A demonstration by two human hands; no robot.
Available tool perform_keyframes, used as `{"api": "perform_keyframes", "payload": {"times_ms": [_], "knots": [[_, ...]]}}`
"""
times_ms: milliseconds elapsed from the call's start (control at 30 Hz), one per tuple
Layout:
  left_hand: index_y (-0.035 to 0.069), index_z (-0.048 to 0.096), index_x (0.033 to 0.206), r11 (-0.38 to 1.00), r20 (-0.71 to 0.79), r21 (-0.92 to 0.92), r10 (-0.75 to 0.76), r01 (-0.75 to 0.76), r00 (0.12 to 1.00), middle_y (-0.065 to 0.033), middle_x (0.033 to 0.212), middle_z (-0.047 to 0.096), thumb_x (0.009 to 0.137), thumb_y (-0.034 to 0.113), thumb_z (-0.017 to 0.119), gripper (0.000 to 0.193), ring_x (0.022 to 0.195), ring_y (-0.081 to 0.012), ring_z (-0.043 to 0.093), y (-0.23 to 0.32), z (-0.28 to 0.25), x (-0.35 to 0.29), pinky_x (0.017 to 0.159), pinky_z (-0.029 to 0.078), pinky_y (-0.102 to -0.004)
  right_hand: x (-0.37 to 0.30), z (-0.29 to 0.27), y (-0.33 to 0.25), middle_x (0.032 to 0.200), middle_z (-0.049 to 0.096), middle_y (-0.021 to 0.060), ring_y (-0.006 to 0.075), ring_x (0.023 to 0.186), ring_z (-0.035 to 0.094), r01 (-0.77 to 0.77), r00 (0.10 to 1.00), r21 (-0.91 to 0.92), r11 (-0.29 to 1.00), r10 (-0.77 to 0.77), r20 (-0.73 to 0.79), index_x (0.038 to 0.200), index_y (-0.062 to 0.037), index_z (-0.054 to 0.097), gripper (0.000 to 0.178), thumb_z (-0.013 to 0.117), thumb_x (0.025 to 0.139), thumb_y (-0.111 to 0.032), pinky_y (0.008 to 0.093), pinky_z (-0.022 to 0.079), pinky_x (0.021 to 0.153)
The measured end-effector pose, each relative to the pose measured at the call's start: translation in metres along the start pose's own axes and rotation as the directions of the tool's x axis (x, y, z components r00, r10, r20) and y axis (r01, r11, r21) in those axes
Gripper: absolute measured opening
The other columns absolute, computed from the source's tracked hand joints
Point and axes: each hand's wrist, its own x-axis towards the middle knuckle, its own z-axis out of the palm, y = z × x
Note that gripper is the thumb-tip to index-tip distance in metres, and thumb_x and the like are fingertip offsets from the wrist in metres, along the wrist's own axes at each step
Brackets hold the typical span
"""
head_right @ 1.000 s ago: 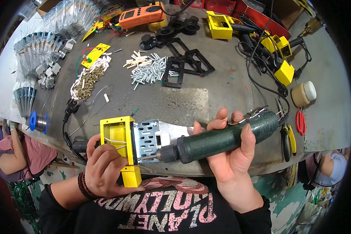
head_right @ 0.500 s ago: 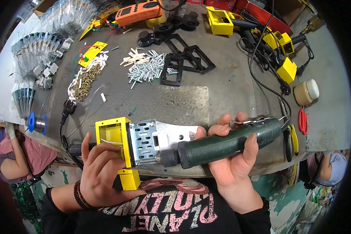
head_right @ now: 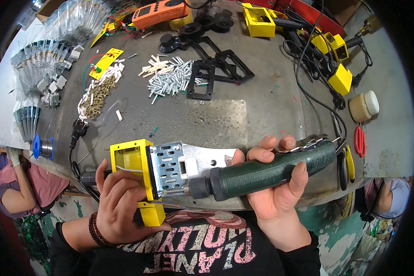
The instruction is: Assembling a yellow electrical component housing with a white plate using an electric screwdriver.
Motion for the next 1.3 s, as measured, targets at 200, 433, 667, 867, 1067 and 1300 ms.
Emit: {"api": "perform_keyframes", "payload": {"times_ms": [200,433,667,867,1067,1300], "knots": [[0.006,0.061,0.099,1.000,-0.023,-0.015,0.002,-0.002,1.000,-0.0086,0.095,0.062,0.060,0.058,0.089,0.071,0.096,-0.0302,0.060,-0.001,0.001,0.000,0.107,0.027,-0.0640,-0.001,-0.002,0.000,0.123,0.061,0.0000,0.0147,0.108,0.058,-0.003,1.000,0.006,1.000,0.003,0.016,0.115,-0.0221,0.062,0.036,0.081,0.085,-0.027,0.0565,0.025,0.120],[0.004,0.065,0.097,0.996,0.023,-0.082,-0.028,0.030,0.999,-0.0073,0.096,0.064,0.062,0.048,0.089,0.061,0.099,-0.0286,0.061,0.001,-0.005,0.005,0.107,0.027,-0.0619,-0.001,0.002,0.001,0.121,0.061,-0.0009,0.0139,0.107,0.058,0.011,1.000,-0.001,1.000,-0.011,-0.014,0.111,-0.0212,0.064,0.034,0.082,0.084,-0.027,0.0560,0.025,0.120],[0.005,0.063,0.090,0.998,0.017,-0.063,0.010,-0.008,1.000,-0.0078,0.094,0.061,0.057,0.044,0.092,0.059,0.099,-0.0293,0.058,0.002,-0.003,0.007,0.102,0.035,-0.0596,0.001,-0.001,0.002,0.115,0.061,0.0000,0.0150,0.106,0.060,0.025,1.000,0.009,1.000,-0.025,0.008,0.106,-0.0185,0.063,0.031,0.083,0.083,-0.026,0.0564,0.029,0.119],[0.005,0.059,0.092,0.998,0.044,-0.052,0.042,-0.039,0.998,-0.0104,0.096,0.059,0.054,0.040,0.094,0.062,0.099,-0.0318,0.057,0.002,-0.006,0.009,0.103,0.034,-0.0623,-0.002,-0.001,0.002,0.116,0.060,0.0009,0.0160,0.108,0.060,0.025,0.999,0.036,0.999,-0.026,0.041,0.106,-0.0184,0.063,0.029,0.082,0.084,-0.024,0.0548,0.030,0.119],[0.005,0.059,0.095,0.997,0.034,-0.037,0.073,-0.072,0.997,-0.0124,0.100,0.058,0.053,0.039,0.094,0.065,0.100,-0.0341,0.057,0.000,-0.005,0.006,0.103,0.033,-0.0632,0.000,-0.005,0.004,0.116,0.060,0.0009,0.0157,0.109,0.059,0.038,0.997,0.030,0.999,-0.040,0.062,0.105,-0.0192,0.063,0.028,0.081,0.084,-0.025,0.0545,0.032,0.118],[0.004,0.060,0.100,0.998,-0.149,-0.037,-0.054,0.049,0.987,-0.0136,0.107,0.057,0.056,0.032,0.092,0.062,0.103,-0.0351,0.055,0.020,-0.010,0.015,0.100,0.037,-0.0582,-0.005,-0.008,-0.001,0.122,0.062,0.0051,0.0194,0.109,0.060,0.064,0.998,0.098,0.993,-0.066,0.021,0.123,-0.0235,0.064,0.044,0.082,0.083,-0.026,0.0544,0.032,0.118]]}}
